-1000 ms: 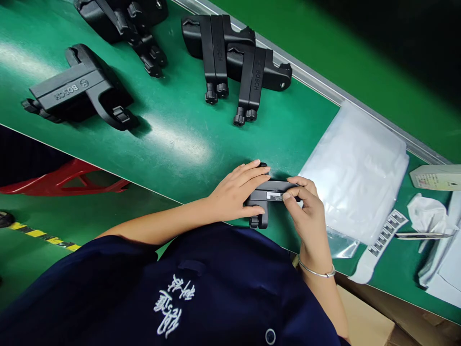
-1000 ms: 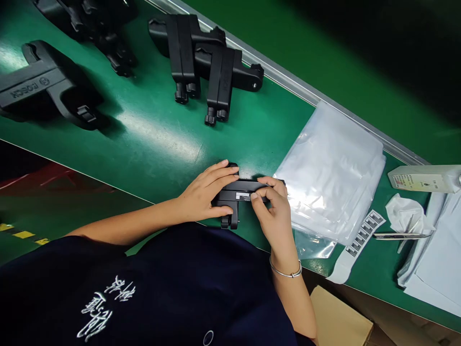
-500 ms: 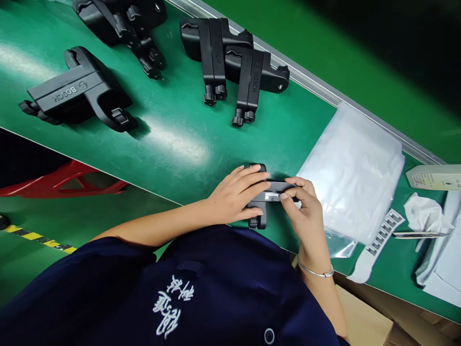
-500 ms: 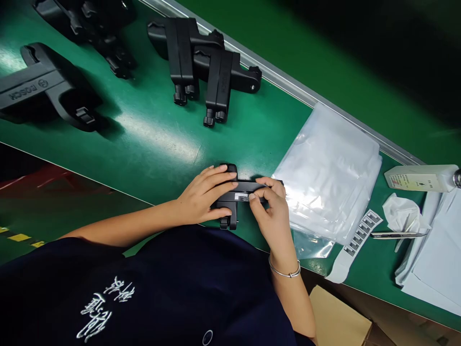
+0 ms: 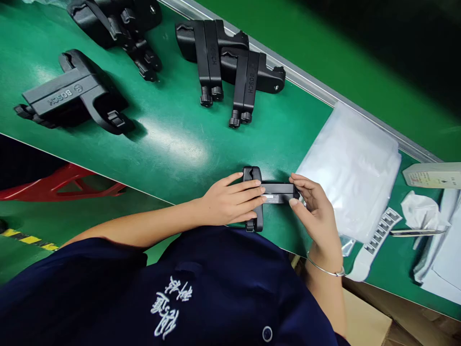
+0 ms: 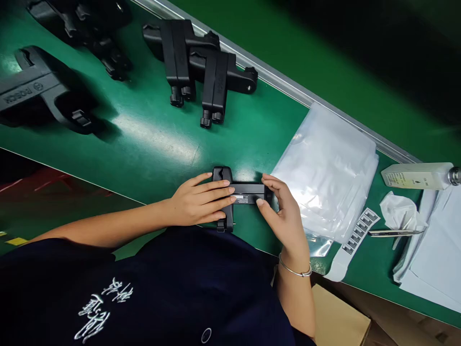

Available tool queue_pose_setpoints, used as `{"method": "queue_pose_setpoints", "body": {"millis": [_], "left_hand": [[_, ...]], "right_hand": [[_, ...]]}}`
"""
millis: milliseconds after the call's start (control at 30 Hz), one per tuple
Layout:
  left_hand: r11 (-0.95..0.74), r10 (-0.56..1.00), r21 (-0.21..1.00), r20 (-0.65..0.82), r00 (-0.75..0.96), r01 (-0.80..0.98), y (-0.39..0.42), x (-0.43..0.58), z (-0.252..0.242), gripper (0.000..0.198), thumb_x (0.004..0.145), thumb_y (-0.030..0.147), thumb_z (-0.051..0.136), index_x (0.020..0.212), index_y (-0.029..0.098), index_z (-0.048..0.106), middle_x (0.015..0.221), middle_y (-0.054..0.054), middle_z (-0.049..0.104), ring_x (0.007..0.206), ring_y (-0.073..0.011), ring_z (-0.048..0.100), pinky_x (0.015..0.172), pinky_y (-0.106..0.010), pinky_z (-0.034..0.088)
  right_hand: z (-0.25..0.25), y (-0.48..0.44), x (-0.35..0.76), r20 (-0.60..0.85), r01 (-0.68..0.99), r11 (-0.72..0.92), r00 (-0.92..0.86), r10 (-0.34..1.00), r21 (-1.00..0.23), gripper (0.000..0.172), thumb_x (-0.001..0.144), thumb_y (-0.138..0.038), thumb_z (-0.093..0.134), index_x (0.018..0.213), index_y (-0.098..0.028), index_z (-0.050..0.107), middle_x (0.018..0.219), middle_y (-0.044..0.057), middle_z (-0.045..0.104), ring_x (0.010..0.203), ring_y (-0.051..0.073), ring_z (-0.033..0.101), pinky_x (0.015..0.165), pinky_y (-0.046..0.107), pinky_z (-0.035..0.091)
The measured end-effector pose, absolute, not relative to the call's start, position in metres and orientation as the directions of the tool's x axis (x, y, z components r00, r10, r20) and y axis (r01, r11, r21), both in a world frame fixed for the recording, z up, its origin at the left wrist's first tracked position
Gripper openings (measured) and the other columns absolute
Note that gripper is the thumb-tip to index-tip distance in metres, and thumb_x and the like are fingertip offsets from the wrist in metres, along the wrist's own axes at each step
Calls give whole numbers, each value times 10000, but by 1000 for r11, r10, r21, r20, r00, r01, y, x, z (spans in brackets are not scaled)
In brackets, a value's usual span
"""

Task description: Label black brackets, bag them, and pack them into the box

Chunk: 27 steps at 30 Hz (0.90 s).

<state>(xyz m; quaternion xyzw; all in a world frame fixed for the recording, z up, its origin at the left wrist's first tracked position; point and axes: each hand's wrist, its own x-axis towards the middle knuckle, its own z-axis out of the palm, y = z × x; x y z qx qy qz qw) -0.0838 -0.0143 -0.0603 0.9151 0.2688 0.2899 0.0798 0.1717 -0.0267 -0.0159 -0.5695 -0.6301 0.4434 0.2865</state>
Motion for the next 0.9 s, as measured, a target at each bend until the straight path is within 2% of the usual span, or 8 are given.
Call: {"method": "queue_pose_setpoints", "body": {"millis": [67, 100, 200, 333, 533, 700, 800, 900], "left_hand": [[-851, 525, 295, 486, 699, 435, -13, -85, -61, 327, 956, 387, 589, 1229, 229, 671, 1222, -59, 740, 1252, -206, 628, 1167, -401, 375], [-856, 518, 293, 482, 707, 427, -12, -86, -61, 329, 955, 385, 591, 1233, 228, 669, 1231, -60, 735, 1256, -207, 625, 1166, -399, 378], [-875, 484, 263, 467, 740, 406, -8, -87, -61, 337, 961, 422, 577, 1229, 239, 670, 1236, -52, 734, 1241, -205, 635, 1148, -393, 403], [-906, 423, 167, 437, 794, 390, -3, -89, -54, 397, 981, 508, 511, 1217, 234, 674, 1184, -50, 753, 1182, -213, 662, 1105, -413, 443], [-911, 404, 198, 242, 882, 363, 3, -85, -40, 563, 950, 645, 447, 1299, 244, 631, 1171, -73, 739, 1160, -246, 642, 1022, -414, 472], [-914, 388, 202, 182, 903, 352, 7, -65, -31, 682, 870, 684, 555, 1331, 185, 612, 1046, -103, 741, 1011, -268, 652, 926, -425, 486], [-903, 422, 176, 188, 887, 392, 4, -67, -29, 675, 854, 659, 606, 1316, 167, 623, 1061, -112, 735, 1023, -271, 647, 977, -440, 465], [-888, 459, 158, 267, 847, 431, -2, -79, -32, 568, 921, 638, 515, 1267, 212, 660, 1167, -102, 722, 1159, -275, 616, 1097, -488, 389]], "right_hand": [[-16, -26, 183, -157, 492, 8, -293, 943, -871, 479, 930, -276, 651, 1389, -329, 523, 1490, 47, 513, 1390, 244, 473, 1157, 466, 393], [-16, -25, 186, -155, 529, 49, -333, 930, -847, 508, 932, -283, 657, 1415, -339, 511, 1509, 38, 499, 1410, 240, 452, 1173, 460, 382], [-18, -23, 189, -107, 602, 144, -361, 926, -785, 493, 943, -296, 653, 1418, -347, 529, 1500, 31, 520, 1404, 237, 465, 1178, 458, 390], [-20, -23, 185, -87, 616, 166, -359, 929, -770, 478, 955, -313, 637, 1420, -343, 535, 1483, 41, 541, 1384, 254, 494, 1164, 484, 415], [-21, -24, 184, -65, 618, 181, -354, 933, -765, 462, 958, -346, 629, 1413, -339, 547, 1464, 48, 562, 1372, 263, 509, 1163, 499, 416], [-22, -23, 185, -64, 622, 190, -363, 930, -760, 448, 967, -359, 611, 1409, -320, 551, 1462, 64, 560, 1363, 268, 515, 1150, 504, 429], [-23, -23, 186, -56, 623, 191, -355, 933, -759, 436, 961, -369, 619, 1391, -314, 565, 1443, 70, 574, 1348, 273, 528, 1140, 506, 437], [-24, -25, 186, -50, 623, 186, -341, 939, -759, 430, 955, -379, 628, 1376, -311, 571, 1426, 76, 584, 1333, 274, 539, 1125, 503, 453]]}}
